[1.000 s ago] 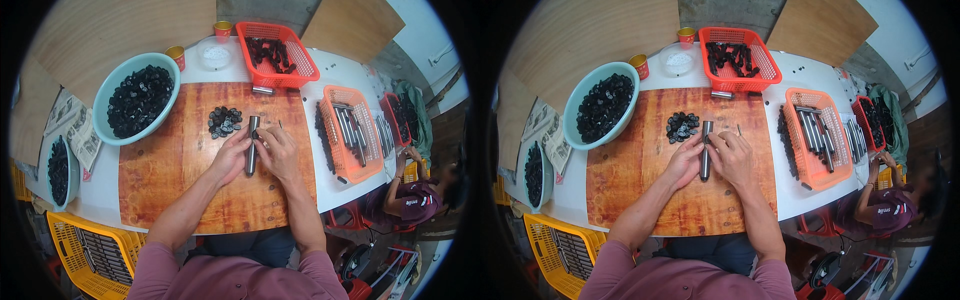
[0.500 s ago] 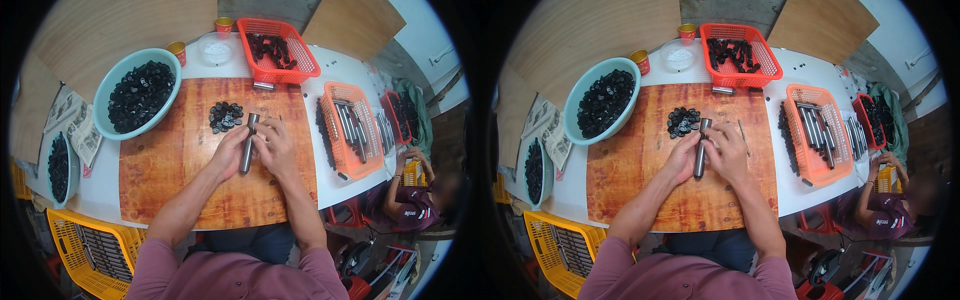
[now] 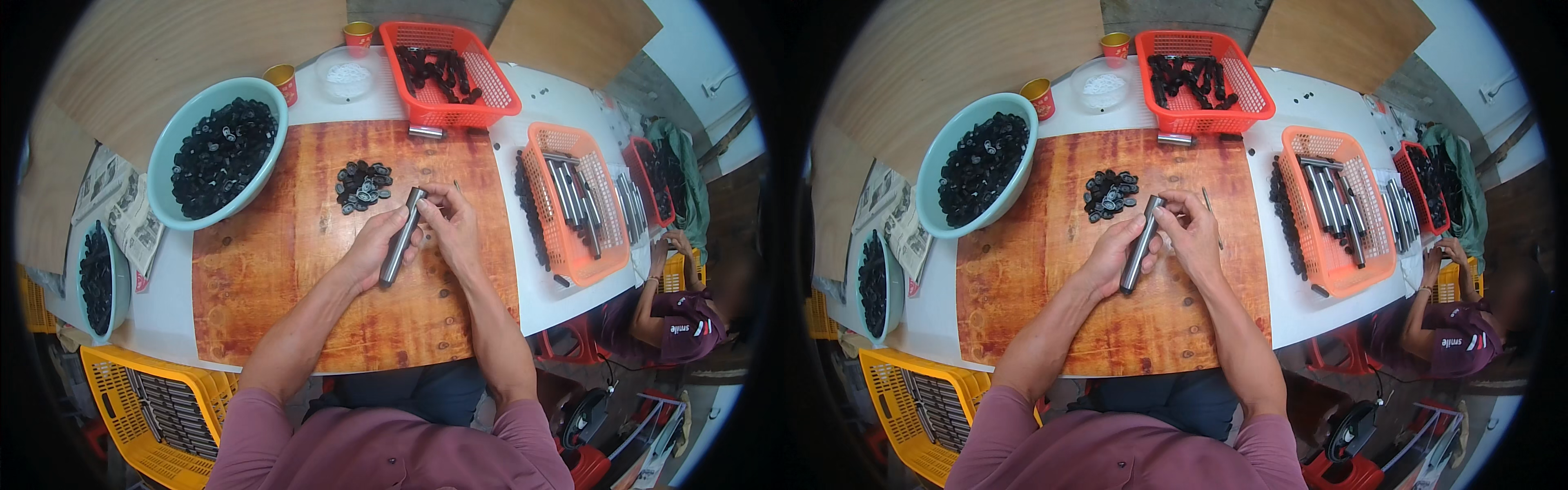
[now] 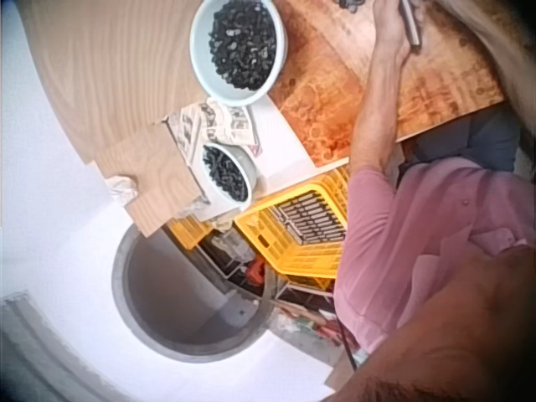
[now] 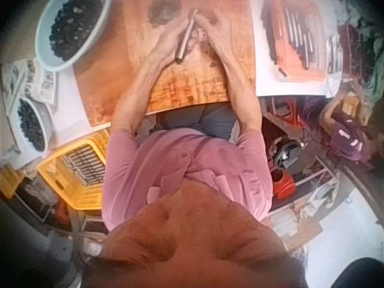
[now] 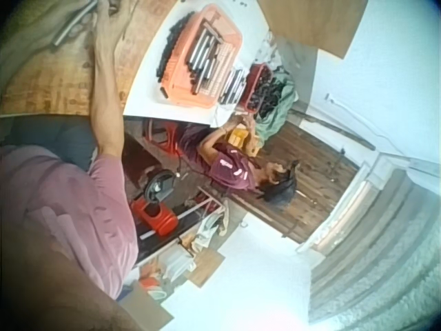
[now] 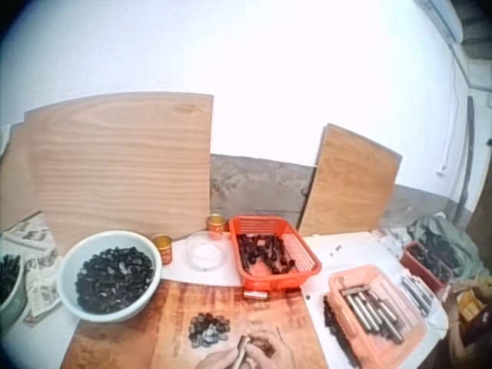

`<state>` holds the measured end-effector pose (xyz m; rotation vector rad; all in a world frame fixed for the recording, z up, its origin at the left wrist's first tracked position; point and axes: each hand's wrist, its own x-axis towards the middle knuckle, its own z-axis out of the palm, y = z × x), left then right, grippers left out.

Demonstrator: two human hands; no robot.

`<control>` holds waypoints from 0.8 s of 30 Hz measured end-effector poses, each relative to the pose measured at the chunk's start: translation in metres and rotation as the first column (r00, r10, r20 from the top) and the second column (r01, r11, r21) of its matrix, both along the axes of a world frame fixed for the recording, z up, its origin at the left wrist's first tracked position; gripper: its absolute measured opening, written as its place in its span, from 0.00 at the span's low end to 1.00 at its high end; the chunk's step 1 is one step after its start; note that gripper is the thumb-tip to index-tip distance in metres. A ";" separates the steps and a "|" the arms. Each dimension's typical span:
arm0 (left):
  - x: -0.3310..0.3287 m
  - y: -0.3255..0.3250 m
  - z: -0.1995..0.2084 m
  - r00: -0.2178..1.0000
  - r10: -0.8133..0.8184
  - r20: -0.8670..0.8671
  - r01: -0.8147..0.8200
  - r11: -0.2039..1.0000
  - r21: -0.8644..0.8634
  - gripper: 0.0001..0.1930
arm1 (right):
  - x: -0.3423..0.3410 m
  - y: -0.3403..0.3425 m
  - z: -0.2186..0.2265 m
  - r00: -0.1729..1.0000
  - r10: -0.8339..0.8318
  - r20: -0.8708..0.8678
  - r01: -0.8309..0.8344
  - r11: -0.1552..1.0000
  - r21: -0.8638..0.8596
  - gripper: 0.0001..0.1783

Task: The person repeatedly picks small black circular pieces from a bowl and inserts them into cylindrical metal tubes on a wooden board. They use a thin metal rod to push the pieces into the tubes and then place the completed assemblies into a yellow basket.

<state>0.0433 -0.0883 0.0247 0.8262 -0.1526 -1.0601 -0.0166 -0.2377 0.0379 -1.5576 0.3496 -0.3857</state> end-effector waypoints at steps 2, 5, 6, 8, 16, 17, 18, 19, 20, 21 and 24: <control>-0.002 0.000 -0.002 0.999 -0.001 0.046 0.002 1.000 -0.005 0.19 | 0.000 0.000 0.000 1.000 0.001 0.009 -0.001 1.000 0.008 0.15; -0.003 -0.003 -0.010 0.991 0.001 0.137 -0.002 1.000 0.007 0.19 | -0.001 -0.003 -0.001 0.999 0.002 0.035 -0.003 1.000 0.028 0.15; -0.002 -0.004 -0.007 0.986 -0.009 0.164 0.004 0.999 0.032 0.19 | -0.002 -0.004 -0.001 0.999 -0.005 0.048 0.001 0.996 0.085 0.16; -0.002 -0.006 0.000 0.975 -0.031 0.219 0.014 0.997 0.082 0.20 | -0.004 -0.006 0.001 0.997 -0.023 0.075 0.008 0.980 0.199 0.17; -0.004 -0.006 -0.005 0.896 0.011 0.445 -0.059 0.994 0.092 0.19 | -0.005 -0.010 0.001 0.984 0.014 0.177 -0.051 0.977 0.206 0.21; -0.004 -0.006 -0.004 0.890 0.025 0.455 -0.070 0.994 0.083 0.19 | -0.005 -0.010 0.001 0.982 0.020 0.188 -0.061 0.975 0.215 0.21; -0.004 -0.006 -0.003 0.910 0.016 0.414 -0.053 0.995 0.079 0.19 | -0.006 -0.010 0.001 0.982 0.023 0.186 -0.063 0.976 0.210 0.22; -0.002 -0.005 -0.001 0.928 0.006 0.371 -0.036 0.997 0.074 0.19 | -0.006 -0.011 0.000 0.982 0.027 0.184 -0.065 0.977 0.205 0.22; -0.002 -0.004 0.001 0.945 -0.004 0.328 -0.020 0.997 0.069 0.19 | -0.007 -0.011 -0.001 0.983 0.031 0.182 -0.068 0.977 0.200 0.22; -0.001 -0.004 0.001 0.946 -0.018 0.323 -0.008 0.997 0.080 0.20 | -0.008 -0.011 0.000 0.983 0.035 0.183 -0.073 0.977 0.202 0.22; -0.002 -0.004 0.003 0.945 -0.045 0.324 0.006 0.993 0.120 0.20 | -0.010 -0.011 0.002 0.982 0.051 0.181 -0.086 0.978 0.190 0.23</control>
